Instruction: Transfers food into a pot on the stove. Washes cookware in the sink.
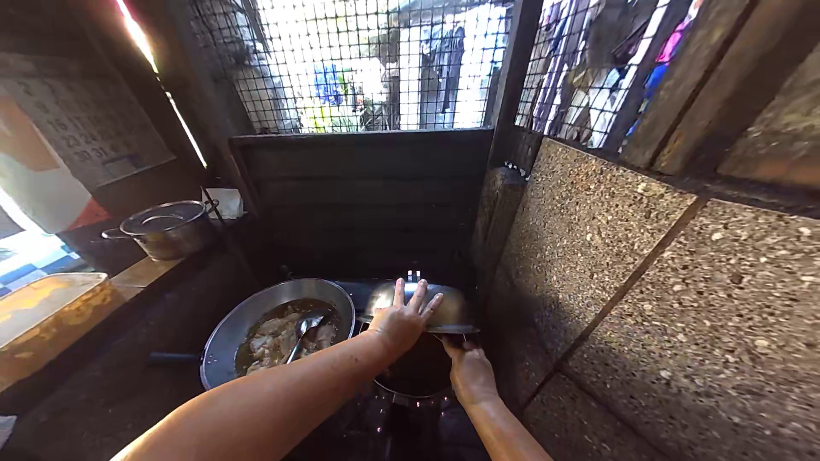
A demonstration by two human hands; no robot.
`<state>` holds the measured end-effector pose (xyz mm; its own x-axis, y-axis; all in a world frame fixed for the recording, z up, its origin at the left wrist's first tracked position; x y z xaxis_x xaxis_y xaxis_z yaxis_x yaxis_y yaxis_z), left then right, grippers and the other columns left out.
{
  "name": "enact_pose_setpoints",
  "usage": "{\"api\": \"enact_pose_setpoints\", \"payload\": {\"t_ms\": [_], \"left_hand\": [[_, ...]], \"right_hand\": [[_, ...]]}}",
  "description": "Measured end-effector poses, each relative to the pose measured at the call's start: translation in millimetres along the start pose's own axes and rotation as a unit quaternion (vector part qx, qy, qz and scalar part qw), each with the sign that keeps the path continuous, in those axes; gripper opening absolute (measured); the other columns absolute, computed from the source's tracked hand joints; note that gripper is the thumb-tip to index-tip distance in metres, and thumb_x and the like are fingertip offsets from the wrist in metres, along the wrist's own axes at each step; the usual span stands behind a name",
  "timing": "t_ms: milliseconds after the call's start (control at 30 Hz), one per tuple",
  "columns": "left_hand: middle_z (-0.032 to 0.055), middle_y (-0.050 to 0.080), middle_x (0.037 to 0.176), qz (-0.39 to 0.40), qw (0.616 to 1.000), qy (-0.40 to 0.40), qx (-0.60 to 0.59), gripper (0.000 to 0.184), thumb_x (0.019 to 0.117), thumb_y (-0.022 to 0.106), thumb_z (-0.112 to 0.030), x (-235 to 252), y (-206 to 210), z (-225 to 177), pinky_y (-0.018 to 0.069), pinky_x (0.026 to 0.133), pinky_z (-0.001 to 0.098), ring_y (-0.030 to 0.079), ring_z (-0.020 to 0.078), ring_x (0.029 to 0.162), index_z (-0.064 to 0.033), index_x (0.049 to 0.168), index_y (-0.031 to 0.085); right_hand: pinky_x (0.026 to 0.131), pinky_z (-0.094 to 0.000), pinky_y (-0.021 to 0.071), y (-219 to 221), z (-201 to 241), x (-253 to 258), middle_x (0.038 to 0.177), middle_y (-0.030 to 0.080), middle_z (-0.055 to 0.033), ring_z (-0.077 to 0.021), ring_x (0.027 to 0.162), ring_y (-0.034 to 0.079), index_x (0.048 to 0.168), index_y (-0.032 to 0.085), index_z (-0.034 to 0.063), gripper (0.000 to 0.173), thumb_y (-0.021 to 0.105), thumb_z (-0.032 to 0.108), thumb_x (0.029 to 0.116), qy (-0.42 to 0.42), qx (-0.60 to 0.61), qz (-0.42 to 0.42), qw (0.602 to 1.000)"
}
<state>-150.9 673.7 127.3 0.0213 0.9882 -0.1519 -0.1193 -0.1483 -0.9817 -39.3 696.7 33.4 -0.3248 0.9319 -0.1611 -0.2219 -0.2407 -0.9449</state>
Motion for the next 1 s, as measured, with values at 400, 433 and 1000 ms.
{"api": "enact_pose_setpoints", "payload": {"t_ms": [400,433,1000], "left_hand": [[0.0121,0.008,0.173,-0.045,0.998,-0.04,0.003,0.093,0.0962,0.058,0.008,-14.3,-29.4,25.5,0.055,0.095,0.0579,0.02,0.0516,0.152,-0.0344,0.166,0.013],[0.0125,0.007,0.173,-0.042,0.998,-0.043,0.007,0.094,0.096,0.058,0.008,-15.7,-28.4,27.2,0.0548,0.095,0.0576,0.02,0.0519,0.152,-0.0339,0.166,0.012],[0.0161,0.042,0.158,-0.11,0.948,-0.171,-0.243,0.078,0.0963,0.056,-0.001,-30.2,-54.7,121.5,0.0491,0.108,0.0492,0.055,0.0328,0.133,-0.0166,0.165,0.023]], "right_hand": [[0.103,-0.0474,0.0497,-18.2,-34.5,-29.1,0.136,0.063,-0.0156,-0.032,0.13,0.058,0.141,0.065,0.0288,0.052,0.046,0.002,0.1015,0.064,-0.04,0.03,0.997],[0.103,-0.0472,0.0496,-15.9,-33.6,-29.3,0.136,0.063,-0.0157,-0.0322,0.13,0.058,0.14,0.066,0.0283,0.051,0.047,0.001,0.1012,0.061,-0.036,0.025,0.997],[0.054,-0.0405,0.0515,-151.7,80.9,-72.6,0.08,0.068,-0.0121,-0.029,0.07,0.068,0.112,0.082,0.0191,0.038,0.072,0.001,0.0803,-0.157,-0.029,-0.572,0.805]]}}
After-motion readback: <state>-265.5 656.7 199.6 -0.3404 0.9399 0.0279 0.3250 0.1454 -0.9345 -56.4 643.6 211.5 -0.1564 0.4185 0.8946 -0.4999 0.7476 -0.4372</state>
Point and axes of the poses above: each hand's wrist, its own x-axis towards the middle knuckle, its own y-axis out of the palm, z = x × y, the point moved 10 cm from there along x, towards the middle knuckle
